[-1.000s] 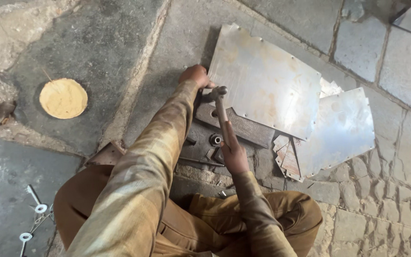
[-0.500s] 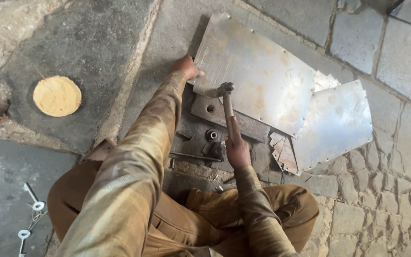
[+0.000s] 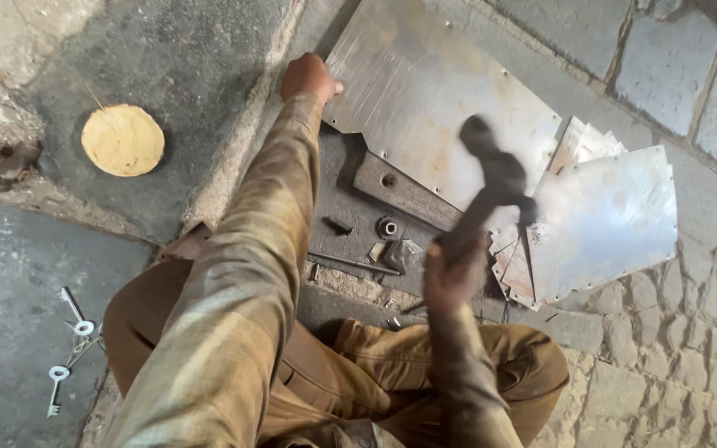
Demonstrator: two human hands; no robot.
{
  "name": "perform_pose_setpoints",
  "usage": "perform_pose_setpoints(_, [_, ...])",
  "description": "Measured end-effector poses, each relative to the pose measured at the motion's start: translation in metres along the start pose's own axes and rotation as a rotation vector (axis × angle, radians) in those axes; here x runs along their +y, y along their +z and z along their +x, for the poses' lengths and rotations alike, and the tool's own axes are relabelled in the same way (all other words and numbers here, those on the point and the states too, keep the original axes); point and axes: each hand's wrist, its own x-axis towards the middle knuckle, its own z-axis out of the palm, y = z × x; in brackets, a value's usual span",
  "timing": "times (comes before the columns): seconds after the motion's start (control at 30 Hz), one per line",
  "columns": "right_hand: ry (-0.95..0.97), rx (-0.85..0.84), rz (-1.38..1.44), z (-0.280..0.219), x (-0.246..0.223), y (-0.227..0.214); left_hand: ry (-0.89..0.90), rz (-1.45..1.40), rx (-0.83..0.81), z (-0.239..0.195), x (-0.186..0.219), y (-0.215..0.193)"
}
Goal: The person sits on a stone floor and uses a hammer and a metal punch to drive holes into rectangular metal sheets. They repeatedly position the punch on the sheet, strike it with the hammer, and move to the next spot, working through a stack of similar sheets.
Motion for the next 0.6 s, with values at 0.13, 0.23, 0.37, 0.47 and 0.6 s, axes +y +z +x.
perform_pose_setpoints(0.13, [0.368,-0.291,-0.408,0.012,0.044,0.023,0.017,0.017,0.035,0.001,0.011,-0.013])
perform_pose_setpoints(0.23, [0.352,-0.159,-0.443,0.007,0.052,0.027,-0.024,0.029,-0.010,0.000,0.006,-0.012])
perform_pose_setpoints(0.37, [0.414,-0.197,-0.422,0.006,0.042,0.029,-0.018,0.010,-0.032,0.001,0.001,-0.006])
perform_pose_setpoints(0.47, [0.477,-0.289,-0.478,0.007,0.031,0.025,0.045,-0.242,0.068,0.014,0.008,-0.016])
perform_pose_setpoints(0.6, [0.400,-0.142,-0.377,-0.028,0.004,-0.001,0.285,-0.386,0.383,0.047,0.009,-0.045])
